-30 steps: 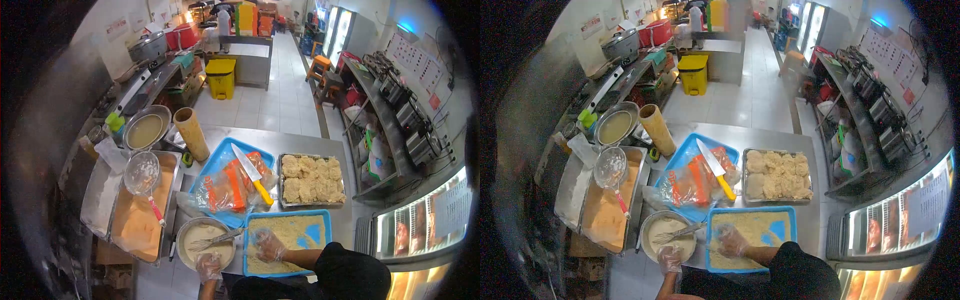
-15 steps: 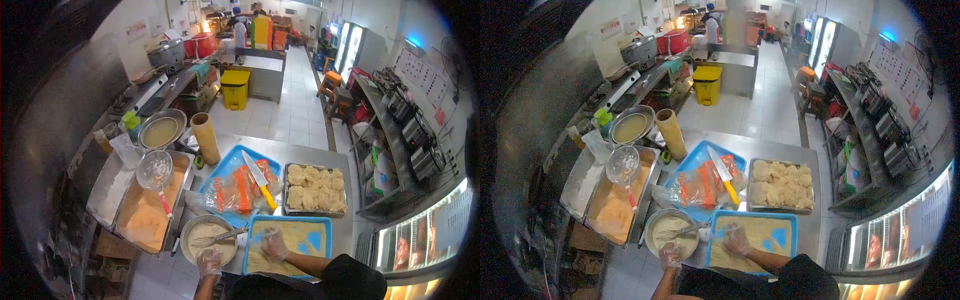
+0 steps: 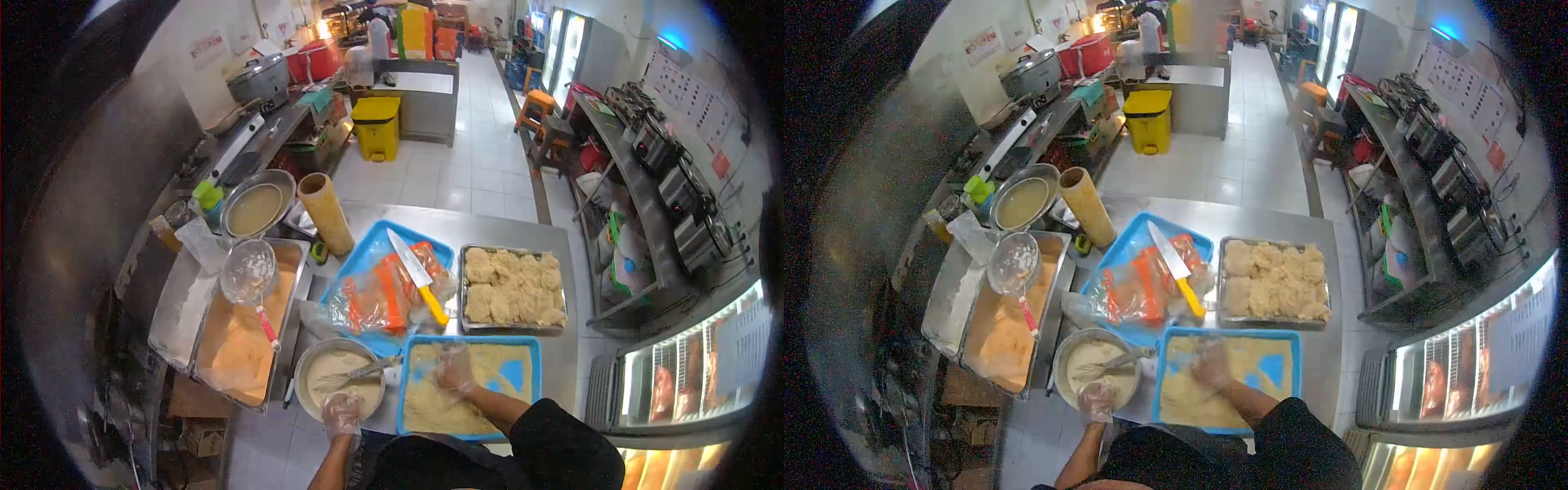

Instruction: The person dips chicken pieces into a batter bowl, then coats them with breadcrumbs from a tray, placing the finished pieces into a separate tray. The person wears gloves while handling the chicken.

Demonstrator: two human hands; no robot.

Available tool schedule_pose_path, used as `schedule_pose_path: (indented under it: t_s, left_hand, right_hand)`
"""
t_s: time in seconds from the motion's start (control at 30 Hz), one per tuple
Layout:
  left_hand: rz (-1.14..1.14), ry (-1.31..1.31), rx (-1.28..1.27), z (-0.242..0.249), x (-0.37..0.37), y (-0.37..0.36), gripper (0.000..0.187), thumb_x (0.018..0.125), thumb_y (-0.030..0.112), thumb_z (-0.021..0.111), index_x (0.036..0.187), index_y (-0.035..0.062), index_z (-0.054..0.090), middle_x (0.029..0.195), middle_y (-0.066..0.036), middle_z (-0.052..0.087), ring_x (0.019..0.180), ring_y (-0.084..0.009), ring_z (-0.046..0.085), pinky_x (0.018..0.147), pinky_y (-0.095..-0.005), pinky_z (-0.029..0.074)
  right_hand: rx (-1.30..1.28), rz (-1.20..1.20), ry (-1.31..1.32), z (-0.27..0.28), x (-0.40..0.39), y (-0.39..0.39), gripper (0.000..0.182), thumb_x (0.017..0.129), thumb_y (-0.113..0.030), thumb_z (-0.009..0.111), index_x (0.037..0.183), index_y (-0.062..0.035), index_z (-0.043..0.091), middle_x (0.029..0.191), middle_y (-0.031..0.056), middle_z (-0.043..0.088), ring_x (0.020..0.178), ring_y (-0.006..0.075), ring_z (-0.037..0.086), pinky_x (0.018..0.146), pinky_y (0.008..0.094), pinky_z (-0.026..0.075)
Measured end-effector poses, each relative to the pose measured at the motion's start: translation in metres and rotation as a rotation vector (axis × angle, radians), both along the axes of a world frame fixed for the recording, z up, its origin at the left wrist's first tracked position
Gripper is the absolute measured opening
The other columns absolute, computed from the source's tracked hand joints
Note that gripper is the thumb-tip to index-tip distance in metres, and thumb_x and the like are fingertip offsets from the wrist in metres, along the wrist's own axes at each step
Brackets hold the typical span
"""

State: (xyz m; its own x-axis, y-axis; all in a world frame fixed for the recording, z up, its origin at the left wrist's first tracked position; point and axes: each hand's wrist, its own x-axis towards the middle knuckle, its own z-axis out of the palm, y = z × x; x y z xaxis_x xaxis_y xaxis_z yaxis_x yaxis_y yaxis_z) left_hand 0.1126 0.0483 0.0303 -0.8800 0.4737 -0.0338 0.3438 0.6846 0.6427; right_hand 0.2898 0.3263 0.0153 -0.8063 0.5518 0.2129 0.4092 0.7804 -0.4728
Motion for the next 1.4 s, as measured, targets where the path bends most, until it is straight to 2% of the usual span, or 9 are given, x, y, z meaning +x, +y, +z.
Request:
schedule_pose_path:
  t_s: [0.23, 0.43, 0.53, 0.77, 0.9, 1.1, 1.23, 1.33, 1.4]
  left_hand:
    - [-0.160, 0.328, -0.075, -0.106, -0.025, -0.023, 0.029, 0.078, 0.034, 0.057, 0.082, 0.0062, 0.065, 0.080, -0.014, 0.064, 0.077, -0.0331, 0.060, 0.073, -0.0406, 0.046]
    - [-0.090, 0.011, 0.221, -0.008, -0.011, -0.020, 0.024, 0.080, 0.022, 0.057, 0.095, 0.0044, 0.061, 0.076, -0.011, 0.063, 0.069, -0.0269, 0.061, 0.066, -0.0401, 0.048]
    - [-0.399, 0.655, -0.457, -0.072, -0.031, -0.022, 0.027, 0.087, 0.023, 0.047, 0.102, 0.0044, 0.059, 0.080, -0.012, 0.062, 0.066, -0.0232, 0.061, 0.063, -0.0361, 0.048]
    - [-0.028, -0.225, 0.526, 0.022, -0.044, -0.029, 0.031, 0.084, 0.026, 0.052, 0.087, -0.0033, 0.060, 0.081, -0.019, 0.060, 0.077, -0.0327, 0.058, 0.067, -0.0388, 0.045]
    - [-0.077, 0.056, 0.344, -0.012, -0.056, -0.040, 0.026, 0.081, 0.025, 0.058, 0.084, -0.0014, 0.061, 0.076, -0.015, 0.060, 0.072, -0.0267, 0.058, 0.064, -0.0369, 0.045]
    - [-0.173, -0.099, 0.432, -0.018, -0.050, -0.044, 0.021, 0.078, 0.022, 0.059, 0.089, 0.0033, 0.062, 0.076, -0.015, 0.060, 0.071, -0.0300, 0.058, 0.063, -0.0358, 0.045]
    - [-0.266, -0.016, 0.194, 0.036, -0.043, -0.027, 0.024, 0.079, 0.021, 0.056, 0.093, 0.0030, 0.063, 0.081, -0.017, 0.062, 0.077, -0.0333, 0.058, 0.069, -0.0399, 0.045]
    - [-0.203, 0.132, 0.229, 0.022, -0.040, -0.028, 0.027, 0.080, 0.022, 0.054, 0.093, 0.0005, 0.063, 0.084, -0.018, 0.062, 0.080, -0.0364, 0.056, 0.073, -0.0438, 0.043]
    - [-0.176, -0.048, 0.209, 0.002, -0.048, -0.033, 0.027, 0.078, 0.024, 0.056, 0.089, 0.0001, 0.062, 0.081, -0.018, 0.061, 0.078, -0.0358, 0.056, 0.073, -0.0436, 0.043]
  right_hand:
    - [0.073, -0.111, -0.014, -0.047, 0.019, 0.001, 0.027, 0.063, -0.027, 0.063, 0.078, -0.0052, 0.060, 0.078, 0.0175, 0.059, 0.073, 0.0356, 0.055, 0.064, 0.0468, 0.041]
    - [0.077, -0.259, -0.375, -0.043, 0.068, -0.033, 0.045, 0.073, -0.044, 0.061, 0.098, -0.0059, 0.059, 0.084, 0.0162, 0.061, 0.078, 0.0327, 0.058, 0.068, 0.0446, 0.043]
    - [-0.133, -0.134, -0.659, -0.146, 0.103, 0.004, 0.068, 0.062, -0.049, 0.071, 0.110, -0.0032, 0.056, 0.112, 0.0218, 0.056, 0.105, 0.0356, 0.053, 0.087, 0.0448, 0.042]
    - [-0.747, -0.263, -0.068, -0.056, 0.089, -0.002, 0.034, 0.071, -0.029, 0.071, 0.085, -0.0021, 0.057, 0.074, 0.0108, 0.059, 0.065, 0.0238, 0.056, 0.058, 0.0393, 0.044]
    - [-0.277, -0.390, -0.029, 0.017, 0.084, -0.029, 0.033, 0.073, -0.026, 0.070, 0.091, -0.0031, 0.055, 0.075, 0.0081, 0.058, 0.066, 0.0220, 0.056, 0.058, 0.0358, 0.046]
    - [-0.246, -0.430, 0.059, -0.008, 0.106, -0.073, 0.023, 0.084, -0.020, 0.055, 0.098, -0.0015, 0.053, 0.084, 0.0138, 0.057, 0.082, 0.0246, 0.055, 0.075, 0.0345, 0.045]
    - [-0.620, -0.639, 0.715, -0.110, 0.133, -0.057, 0.031, 0.088, -0.027, 0.047, 0.102, -0.0006, 0.056, 0.095, 0.0159, 0.059, 0.093, 0.0272, 0.055, 0.082, 0.0372, 0.043]
    - [-0.370, -0.521, -0.163, -0.060, 0.096, -0.047, 0.048, 0.092, -0.038, 0.033, 0.107, -0.0002, 0.058, 0.105, 0.0180, 0.059, 0.099, 0.0295, 0.053, 0.086, 0.0414, 0.041]
    - [-0.370, -0.596, 0.286, -0.084, 0.067, -0.052, 0.046, 0.093, -0.036, 0.030, 0.103, -0.0017, 0.059, 0.097, 0.0184, 0.062, 0.092, 0.0251, 0.058, 0.078, 0.0402, 0.043]
